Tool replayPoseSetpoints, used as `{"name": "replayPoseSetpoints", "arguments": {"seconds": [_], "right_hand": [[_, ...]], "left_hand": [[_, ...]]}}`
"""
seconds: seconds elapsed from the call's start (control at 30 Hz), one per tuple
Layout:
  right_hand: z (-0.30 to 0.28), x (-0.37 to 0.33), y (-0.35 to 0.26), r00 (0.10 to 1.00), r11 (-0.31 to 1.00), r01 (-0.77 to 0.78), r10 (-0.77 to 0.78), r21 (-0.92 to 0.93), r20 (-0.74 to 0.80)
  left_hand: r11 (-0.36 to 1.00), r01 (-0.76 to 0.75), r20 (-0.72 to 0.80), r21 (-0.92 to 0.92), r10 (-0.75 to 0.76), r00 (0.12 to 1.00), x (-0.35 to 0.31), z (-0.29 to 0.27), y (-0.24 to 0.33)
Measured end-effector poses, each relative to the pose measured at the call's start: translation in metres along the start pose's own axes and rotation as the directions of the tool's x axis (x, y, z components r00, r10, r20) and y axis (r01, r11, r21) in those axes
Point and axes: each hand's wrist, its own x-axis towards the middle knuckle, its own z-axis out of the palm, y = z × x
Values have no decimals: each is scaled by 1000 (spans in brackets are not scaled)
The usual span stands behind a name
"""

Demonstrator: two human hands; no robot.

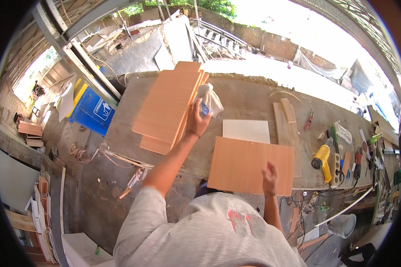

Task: The person applies adhesive edging to the side of a wood panel by hand, uses a small block to press it down, trims the excess edging using a blade, and then wipes the panel with a cloth and liquid.

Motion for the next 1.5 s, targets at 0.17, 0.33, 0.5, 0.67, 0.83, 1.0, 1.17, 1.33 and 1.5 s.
{"name": "replayPoseSetpoints", "arguments": {"seconds": [0.17, 0.33, 0.5, 0.67, 0.83, 1.0, 1.17, 1.33, 1.5], "right_hand": [[-44, -46, 17, 998, 999, -49, 49, -11, -41], [-85, -84, -6, 983, 977, -152, 134, -152, -123], [-83, -98, -16, 975, 982, -162, 145, -94, -168], [-54, -80, -74, 996, 980, 66, -76, -185, -47], [-21, -48, -151, 884, 822, 465, -451, -329, 124], [-4, -32, -153, 809, 784, 570, -482, -246, 337], [-10, -29, -137, 826, 780, 561, -510, -277, 239], [-17, -39, -141, 841, 796, 532, -457, -287, 290], [-36, -27, -128, 774, 763, 587, -627, -270, -87]], "left_hand": [[944, -68, 191, 321, 6, 982, 86, 26, -36], [954, -118, 86, 276, 97, 991, 85, 47, -55], [961, -262, 142, 84, 248, 958, 50, 47, 9], [875, -329, 296, -354, 438, 849, -8, 42, 101], [923, -49, 696, -383, 323, 641, -90, 46, 149], [867, -148, 429, -475, 376, 822, -126, 52, 144], [908, -11, 434, -420, 211, 876, -170, 63, 118], [870, 154, 509, -469, 124, 852, -191, 80, 96], [901, 81, 508, -427, 164, 846, -173, 65, 115]]}}
